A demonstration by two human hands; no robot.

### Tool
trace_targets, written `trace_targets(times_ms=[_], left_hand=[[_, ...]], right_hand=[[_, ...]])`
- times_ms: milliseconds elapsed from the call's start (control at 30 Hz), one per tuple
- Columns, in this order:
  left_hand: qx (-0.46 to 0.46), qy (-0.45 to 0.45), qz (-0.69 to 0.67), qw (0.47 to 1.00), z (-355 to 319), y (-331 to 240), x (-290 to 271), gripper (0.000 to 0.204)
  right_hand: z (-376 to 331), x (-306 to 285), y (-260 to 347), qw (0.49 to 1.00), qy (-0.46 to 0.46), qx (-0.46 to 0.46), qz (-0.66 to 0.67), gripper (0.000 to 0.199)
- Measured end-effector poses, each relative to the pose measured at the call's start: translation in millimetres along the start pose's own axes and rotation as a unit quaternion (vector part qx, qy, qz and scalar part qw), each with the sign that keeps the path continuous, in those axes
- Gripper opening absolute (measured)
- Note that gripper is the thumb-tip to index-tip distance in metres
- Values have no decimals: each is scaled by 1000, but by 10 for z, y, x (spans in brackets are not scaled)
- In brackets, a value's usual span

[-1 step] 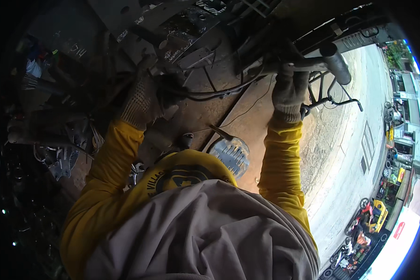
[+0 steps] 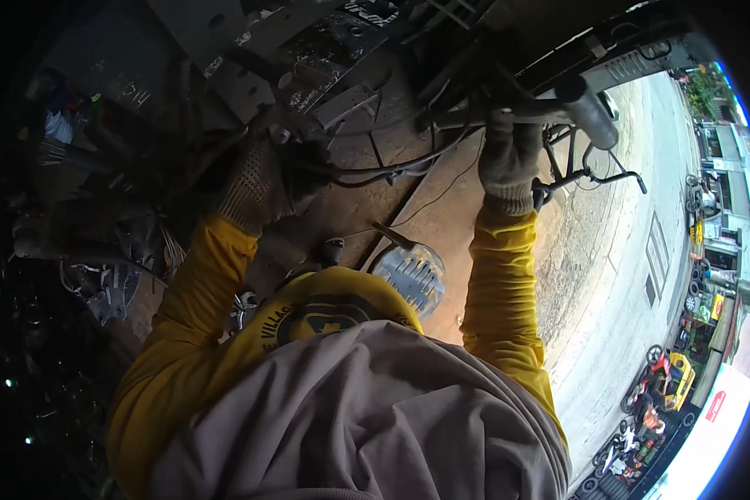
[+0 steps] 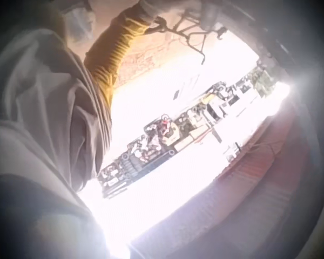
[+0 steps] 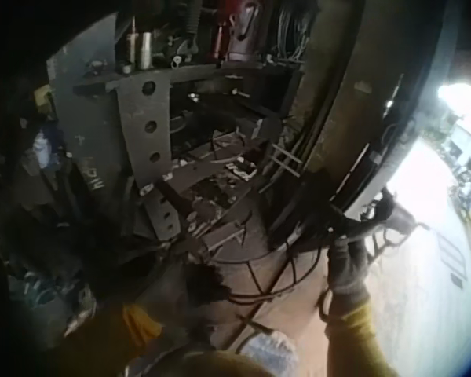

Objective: The person welds metal rods onto a circular metal frame using a welding torch and a hammer to join and align the components.

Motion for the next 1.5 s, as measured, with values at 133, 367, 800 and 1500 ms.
trace_targets(times_ms=[133, 367, 800, 1500], left_hand=[[-210, -32, -284, 935, -4, 544, -406, 64], [-214, -13, -97, 972, -343, 582, -859, 59], [395, -168, 600, 675, -251, -39, -420, 109], [503, -393, 426, 641, 498, 389, -1277, 107]], right_hand=[[-354, -33, -102, 993, 37, -73, -88, 32], [-282, 345, -290, 995, 86, 53, -13, 54], [425, 1261, -1242, 912, 262, 310, 58, 45], [311, 1397, -1180, 947, 170, 247, -114, 42]])
Point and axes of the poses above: each hand's wrist, its own z-axis towards the middle knuckle, its own x-axis out of the palm, y = z × x, the point moved 6 cm from there along z, towards the middle knuckle, and after that the axes turned 11 degrees about -z, right-handed, at the moved point
